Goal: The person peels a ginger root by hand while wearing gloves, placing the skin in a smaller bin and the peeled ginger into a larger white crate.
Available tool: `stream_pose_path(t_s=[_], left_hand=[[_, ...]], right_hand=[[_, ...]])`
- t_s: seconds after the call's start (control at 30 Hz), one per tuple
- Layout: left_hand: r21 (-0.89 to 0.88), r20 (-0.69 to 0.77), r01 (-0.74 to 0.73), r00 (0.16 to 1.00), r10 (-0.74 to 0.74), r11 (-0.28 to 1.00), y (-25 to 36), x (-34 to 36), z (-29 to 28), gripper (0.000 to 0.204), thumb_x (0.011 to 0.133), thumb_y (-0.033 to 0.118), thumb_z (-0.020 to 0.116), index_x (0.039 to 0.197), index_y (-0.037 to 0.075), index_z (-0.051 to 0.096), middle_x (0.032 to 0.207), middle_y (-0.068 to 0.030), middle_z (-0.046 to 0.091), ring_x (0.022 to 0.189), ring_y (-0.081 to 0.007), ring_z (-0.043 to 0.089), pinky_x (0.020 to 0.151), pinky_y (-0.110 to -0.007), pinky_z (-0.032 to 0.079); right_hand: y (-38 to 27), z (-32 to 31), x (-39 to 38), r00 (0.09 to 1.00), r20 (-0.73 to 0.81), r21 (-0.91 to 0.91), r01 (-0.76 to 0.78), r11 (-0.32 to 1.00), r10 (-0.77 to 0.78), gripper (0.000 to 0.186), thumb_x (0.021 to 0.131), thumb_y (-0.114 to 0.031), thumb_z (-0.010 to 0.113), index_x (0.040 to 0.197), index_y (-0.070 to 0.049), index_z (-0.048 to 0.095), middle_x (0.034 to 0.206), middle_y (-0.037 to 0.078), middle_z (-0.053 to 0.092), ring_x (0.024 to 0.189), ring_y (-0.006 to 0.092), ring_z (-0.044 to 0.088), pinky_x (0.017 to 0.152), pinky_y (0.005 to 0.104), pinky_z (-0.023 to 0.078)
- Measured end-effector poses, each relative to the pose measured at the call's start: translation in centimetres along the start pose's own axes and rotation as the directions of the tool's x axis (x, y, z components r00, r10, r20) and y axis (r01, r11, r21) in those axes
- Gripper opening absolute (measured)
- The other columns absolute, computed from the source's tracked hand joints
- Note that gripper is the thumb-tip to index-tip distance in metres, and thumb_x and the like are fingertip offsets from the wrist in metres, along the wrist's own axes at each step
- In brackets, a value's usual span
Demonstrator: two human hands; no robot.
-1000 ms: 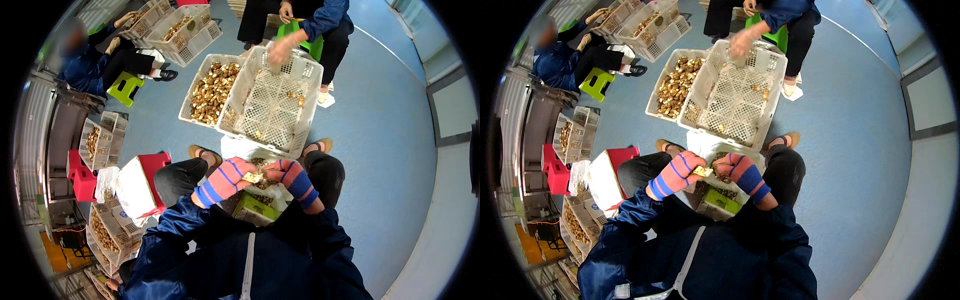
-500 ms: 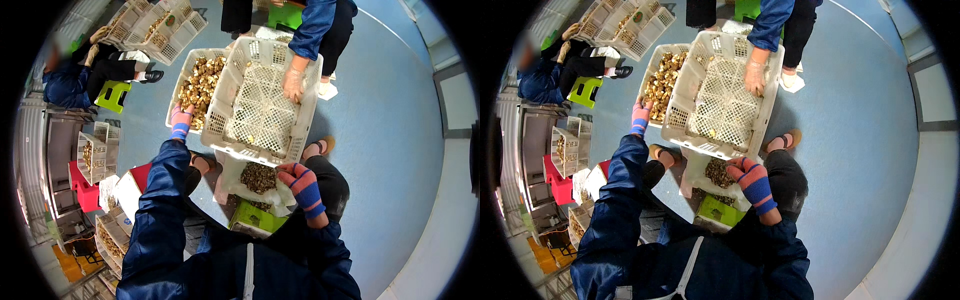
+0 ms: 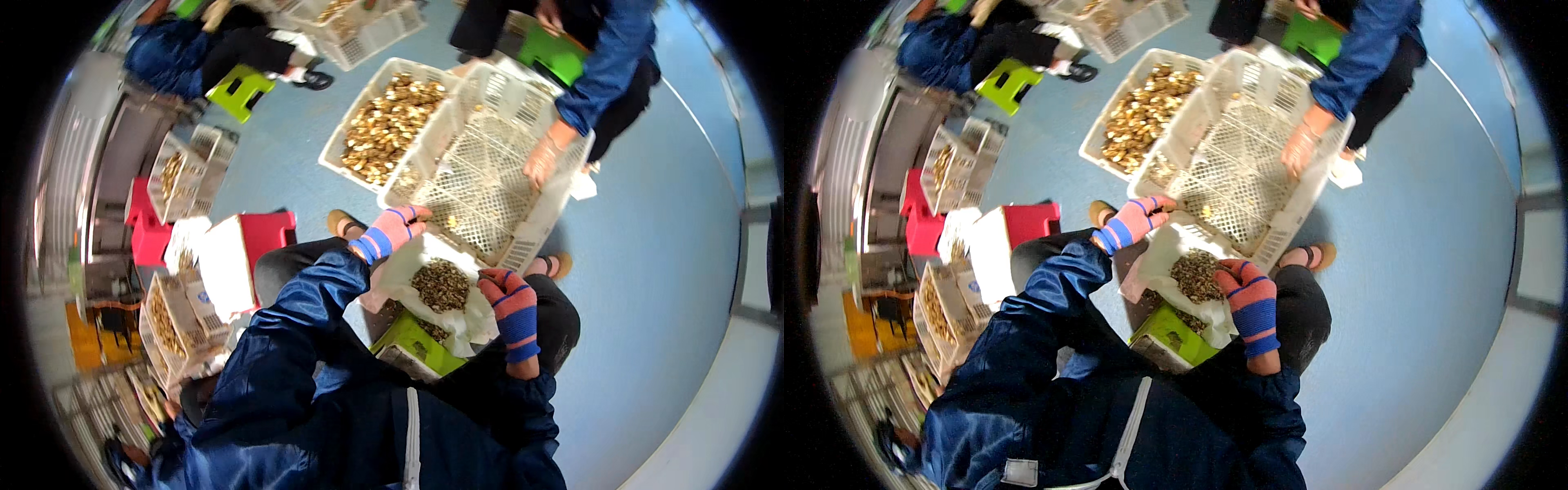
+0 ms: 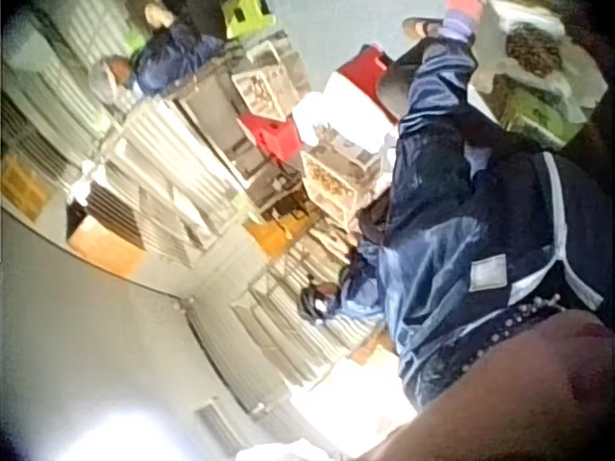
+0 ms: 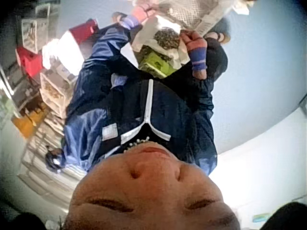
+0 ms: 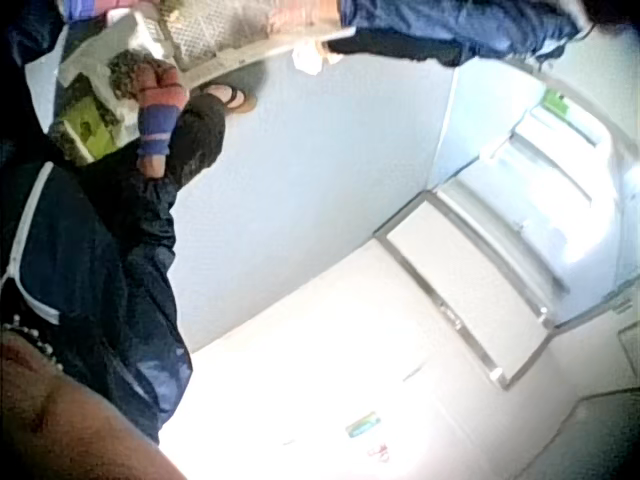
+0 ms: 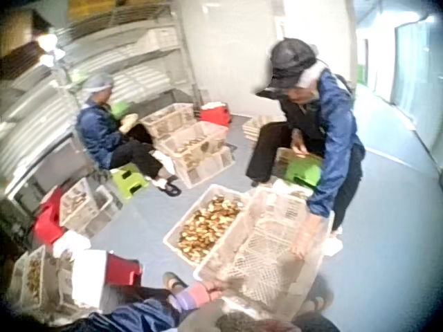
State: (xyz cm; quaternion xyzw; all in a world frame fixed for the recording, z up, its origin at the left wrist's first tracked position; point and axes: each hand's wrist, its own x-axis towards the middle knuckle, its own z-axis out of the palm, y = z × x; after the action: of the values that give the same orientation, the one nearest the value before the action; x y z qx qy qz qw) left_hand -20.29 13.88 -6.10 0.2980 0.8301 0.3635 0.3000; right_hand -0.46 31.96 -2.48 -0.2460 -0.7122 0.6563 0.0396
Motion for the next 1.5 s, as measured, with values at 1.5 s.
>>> stream_pose_path(t_s=[1.5], left_hand=[[-0.278, -0.959, 0.158, 0.011, -0.283, 0.948, -2.0, -33.2, 7.7, 0.03, 0.078, 0.016, 0.048, 0.106, 0.006, 0.054, 0.105, -0.0157, 0.055, 0.099, -0.0309, 0.05, 0.086, -0.037, 0.039]], right_hand=[[3.3, -12.5, 8.3, 0.976, -0.114, -0.454, 0.114, 0.884, -0.184, 0.022, 0.077, -0.026, 0.062, 0.081, -0.004, 0.06, 0.071, 0.01, 0.06, 0.064, 0.0236, 0.054, 0.063, 0.0337, 0.045]])
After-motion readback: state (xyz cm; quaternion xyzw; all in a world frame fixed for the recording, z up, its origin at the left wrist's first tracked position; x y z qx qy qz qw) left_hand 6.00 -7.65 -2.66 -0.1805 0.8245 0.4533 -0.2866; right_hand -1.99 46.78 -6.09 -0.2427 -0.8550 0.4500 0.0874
